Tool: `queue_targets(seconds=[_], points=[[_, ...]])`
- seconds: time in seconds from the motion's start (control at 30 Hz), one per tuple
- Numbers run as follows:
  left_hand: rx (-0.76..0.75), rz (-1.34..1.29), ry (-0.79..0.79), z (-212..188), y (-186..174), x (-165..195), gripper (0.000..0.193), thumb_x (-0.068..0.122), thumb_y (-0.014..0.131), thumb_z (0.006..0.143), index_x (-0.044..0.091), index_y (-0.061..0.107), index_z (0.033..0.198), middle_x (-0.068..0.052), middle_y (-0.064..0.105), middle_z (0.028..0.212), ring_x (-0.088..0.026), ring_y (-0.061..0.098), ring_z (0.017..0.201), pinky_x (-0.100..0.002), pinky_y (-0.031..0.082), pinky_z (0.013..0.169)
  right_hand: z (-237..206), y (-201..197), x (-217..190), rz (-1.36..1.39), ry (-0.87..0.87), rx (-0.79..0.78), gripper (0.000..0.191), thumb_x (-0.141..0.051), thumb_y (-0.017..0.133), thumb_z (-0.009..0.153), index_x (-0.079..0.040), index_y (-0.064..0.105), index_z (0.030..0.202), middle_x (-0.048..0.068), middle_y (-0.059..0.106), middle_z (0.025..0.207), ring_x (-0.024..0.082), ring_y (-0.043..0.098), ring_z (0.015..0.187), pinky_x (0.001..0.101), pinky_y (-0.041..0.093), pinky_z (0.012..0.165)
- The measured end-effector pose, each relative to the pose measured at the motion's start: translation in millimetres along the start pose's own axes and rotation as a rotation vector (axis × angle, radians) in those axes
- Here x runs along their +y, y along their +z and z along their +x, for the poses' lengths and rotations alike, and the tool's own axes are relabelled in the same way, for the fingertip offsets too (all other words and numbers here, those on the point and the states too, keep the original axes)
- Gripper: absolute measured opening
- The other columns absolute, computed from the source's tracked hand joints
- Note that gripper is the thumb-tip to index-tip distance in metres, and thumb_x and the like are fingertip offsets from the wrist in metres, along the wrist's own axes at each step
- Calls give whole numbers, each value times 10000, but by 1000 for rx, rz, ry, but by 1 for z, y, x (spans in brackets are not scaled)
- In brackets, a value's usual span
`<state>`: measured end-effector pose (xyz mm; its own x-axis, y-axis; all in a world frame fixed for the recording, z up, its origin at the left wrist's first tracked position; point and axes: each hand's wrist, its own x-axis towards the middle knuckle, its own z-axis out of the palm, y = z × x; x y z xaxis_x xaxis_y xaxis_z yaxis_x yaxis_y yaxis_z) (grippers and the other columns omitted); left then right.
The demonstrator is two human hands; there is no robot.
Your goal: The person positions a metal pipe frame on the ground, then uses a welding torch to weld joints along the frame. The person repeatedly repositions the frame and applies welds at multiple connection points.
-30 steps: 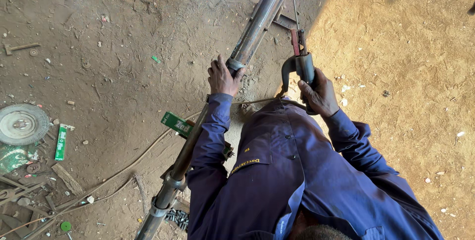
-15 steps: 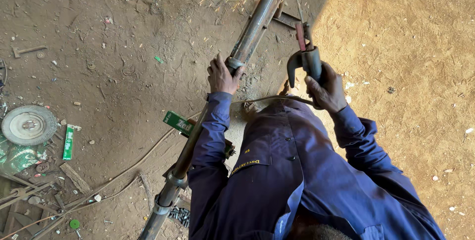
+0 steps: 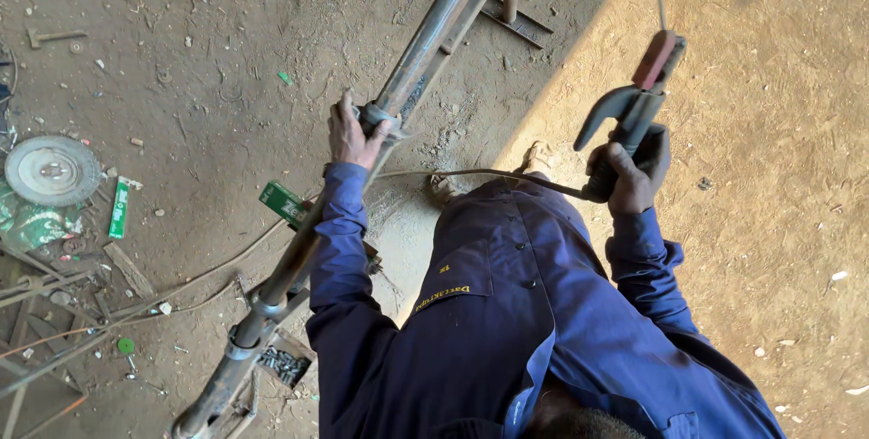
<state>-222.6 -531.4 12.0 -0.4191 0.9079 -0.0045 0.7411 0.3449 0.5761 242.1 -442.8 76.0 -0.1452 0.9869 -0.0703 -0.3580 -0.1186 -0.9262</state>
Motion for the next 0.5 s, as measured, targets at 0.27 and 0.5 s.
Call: queue_targets(seconds=[0.27,0.5], points=[[270,245,25,46,38,81,820,351,850,856,31,423,1480,-231,506,1427,-413,515,1336,-589,410,1104,52,-138,7,268,377,83,400,-213,594,1076,-27,538,1425,151,665,1232,270,693,991,459,616,829],[110,241,-35,175,124,162,1032,317,929,734,13,314,1506,-274,425,1491,-427,447,1362,-635,354,1082,53,-183,31,158,513,92,561,-483,580,1047,25,566,1285,183,711,1098,243,692,818,388,595,675]])
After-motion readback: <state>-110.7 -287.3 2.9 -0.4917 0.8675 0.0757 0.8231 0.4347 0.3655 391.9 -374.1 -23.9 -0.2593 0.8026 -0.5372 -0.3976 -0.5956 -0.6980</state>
